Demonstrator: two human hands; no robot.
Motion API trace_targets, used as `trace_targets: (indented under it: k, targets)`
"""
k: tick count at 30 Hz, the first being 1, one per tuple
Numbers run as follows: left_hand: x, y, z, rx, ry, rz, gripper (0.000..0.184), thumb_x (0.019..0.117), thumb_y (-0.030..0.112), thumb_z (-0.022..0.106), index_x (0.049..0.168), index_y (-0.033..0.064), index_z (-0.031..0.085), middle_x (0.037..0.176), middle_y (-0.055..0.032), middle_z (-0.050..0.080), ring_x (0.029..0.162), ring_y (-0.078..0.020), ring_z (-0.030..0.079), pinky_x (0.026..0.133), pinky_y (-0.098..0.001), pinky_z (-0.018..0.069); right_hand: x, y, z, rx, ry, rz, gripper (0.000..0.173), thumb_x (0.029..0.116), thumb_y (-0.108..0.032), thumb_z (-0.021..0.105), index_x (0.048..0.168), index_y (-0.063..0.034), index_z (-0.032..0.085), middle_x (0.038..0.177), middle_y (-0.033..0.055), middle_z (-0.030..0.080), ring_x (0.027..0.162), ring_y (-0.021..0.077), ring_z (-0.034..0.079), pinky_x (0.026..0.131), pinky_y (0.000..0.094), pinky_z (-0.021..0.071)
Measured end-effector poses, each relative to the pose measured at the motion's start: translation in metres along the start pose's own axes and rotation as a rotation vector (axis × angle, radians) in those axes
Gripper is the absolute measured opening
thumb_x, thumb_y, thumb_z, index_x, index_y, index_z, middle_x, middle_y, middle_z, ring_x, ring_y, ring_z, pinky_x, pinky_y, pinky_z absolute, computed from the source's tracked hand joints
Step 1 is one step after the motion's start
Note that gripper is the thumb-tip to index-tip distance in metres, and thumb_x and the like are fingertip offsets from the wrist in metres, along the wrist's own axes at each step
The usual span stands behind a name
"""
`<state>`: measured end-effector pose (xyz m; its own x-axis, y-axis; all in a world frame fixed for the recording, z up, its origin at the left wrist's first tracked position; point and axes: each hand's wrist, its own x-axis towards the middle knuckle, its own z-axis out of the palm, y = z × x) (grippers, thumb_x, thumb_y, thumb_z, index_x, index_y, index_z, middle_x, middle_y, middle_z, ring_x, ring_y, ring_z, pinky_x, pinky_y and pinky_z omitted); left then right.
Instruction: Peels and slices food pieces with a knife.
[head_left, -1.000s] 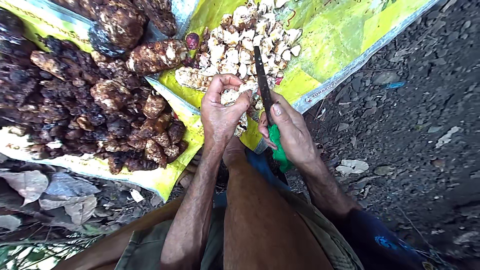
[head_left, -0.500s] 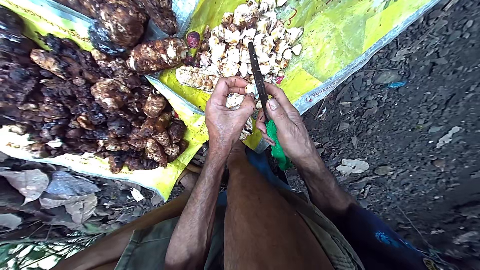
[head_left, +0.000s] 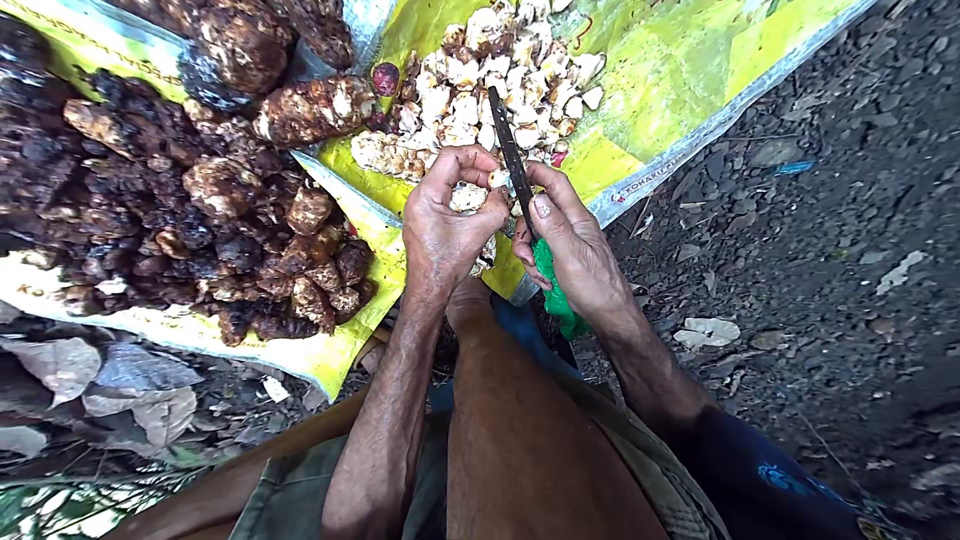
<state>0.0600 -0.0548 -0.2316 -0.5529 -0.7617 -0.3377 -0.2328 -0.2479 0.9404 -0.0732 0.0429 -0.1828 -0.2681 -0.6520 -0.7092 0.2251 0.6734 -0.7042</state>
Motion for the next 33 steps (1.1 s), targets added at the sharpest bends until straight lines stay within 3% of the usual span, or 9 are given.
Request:
trace_targets:
  k: [2,9,15,19,21,24,27,29,33]
  targets:
    - [0.006,-0.007,0.006,-0.027,0.044,0.072,0.025,0.0819,0.002,0.072,0.106,0.0037,0.068,0.098,-0.0038,0.072,0.093,-0.0119,0.069,0.082,-0.0294,0.0587,0.001,0.0,-0.001,0.012,-0.006,-0.014,0.042,0.1109,-0.033,0.033,0.15,-0.0231,0.044,0.073,0.0023,0.052,0.047,0.0119,0.046,0.037,0.0232,0.0396]
    - [0.007,-0.006,0.004,-0.063,-0.008,0.096,0.022,0.0835,0.0,0.071,0.105,0.0036,0.066,0.097,-0.0033,0.07,0.091,-0.012,0.068,0.082,-0.0302,0.0589,-0.005,-0.004,0.009,0.229,0.005,0.172,0.037,0.1109,-0.044,0.034,0.145,-0.0337,0.044,0.068,0.0017,0.048,0.04,0.0089,0.04,0.037,0.0196,0.0354]
    - [-0.007,-0.005,0.004,-0.157,-0.027,-0.028,0.017,0.0902,-0.002,0.063,0.105,0.0044,0.059,0.09,-0.0084,0.065,0.066,-0.0172,0.064,0.057,-0.0302,0.0586,0.001,-0.002,-0.002,0.261,-0.11,0.148,0.041,0.1118,-0.038,0.029,0.147,-0.0244,0.046,0.071,0.0028,0.049,0.041,0.0087,0.039,0.034,0.0195,0.0353]
    - [0.005,-0.012,-0.007,0.079,-0.027,0.07,0.021,0.0816,0.004,0.071,0.102,0.0071,0.067,0.096,-0.0012,0.071,0.091,-0.01,0.069,0.081,-0.0307,0.0585,0.003,-0.002,-0.002,-0.367,0.012,-0.003,0.046,0.1114,-0.037,0.034,0.154,-0.0233,0.047,0.075,0.0,0.057,0.054,0.0113,0.052,0.047,0.0283,0.0446]
    - [0.003,-0.009,-0.006,0.167,-0.011,0.07,0.018,0.0837,0.005,0.07,0.101,0.0092,0.066,0.096,0.0001,0.071,0.091,-0.0087,0.068,0.08,-0.0298,0.0588,0.003,-0.001,0.001,-0.559,0.066,-0.058,0.049,0.1107,-0.041,0.036,0.157,-0.0248,0.044,0.075,0.0004,0.059,0.058,0.0131,0.055,0.052,0.0343,0.048]
    - [0.003,-0.008,-0.003,0.158,0.024,0.077,0.017,0.0845,0.004,0.069,0.101,0.0079,0.067,0.095,-0.0007,0.07,0.089,-0.0088,0.068,0.079,-0.0289,0.0584,0.005,-0.001,0.003,-0.539,0.071,-0.081,0.05,0.1111,-0.039,0.036,0.158,-0.0219,0.041,0.074,0.0007,0.057,0.057,0.0129,0.053,0.05,0.0328,0.0468]
    - [0.003,-0.011,-0.005,0.128,0.013,0.063,0.017,0.086,0.006,0.069,0.103,0.0078,0.065,0.093,-0.0009,0.069,0.087,-0.0093,0.067,0.075,-0.028,0.0585,0.007,-0.003,0.002,-0.207,0.004,0.013,0.047,0.1123,-0.034,0.034,0.156,-0.0212,0.044,0.071,0.0011,0.055,0.048,0.0108,0.047,0.039,0.0245,0.0397]
    - [0.004,-0.015,-0.009,0.079,-0.003,0.09,0.02,0.0824,0.005,0.071,0.102,0.0061,0.068,0.094,-0.0016,0.07,0.089,-0.0098,0.068,0.078,-0.029,0.0584,0.006,-0.004,-0.002,0.016,-0.064,0.107,0.045,0.1127,-0.036,0.03,0.148,-0.0198,0.051,0.067,0.0023,0.052,0.041,0.0101,0.041,0.034,0.0221,0.0351]
    - [0.004,-0.017,-0.016,0.012,-0.025,0.124,0.019,0.0814,0.001,0.07,0.1,0.0037,0.067,0.094,-0.003,0.07,0.09,-0.01,0.068,0.08,-0.0279,0.0585,0.007,-0.002,-0.007,0.321,-0.168,0.26,0.051,0.1114,-0.047,0.025,0.093,-0.0094,0.054,0.061,0.0029,0.046,0.037,0.0081,0.037,0.032,0.0198,0.0353]
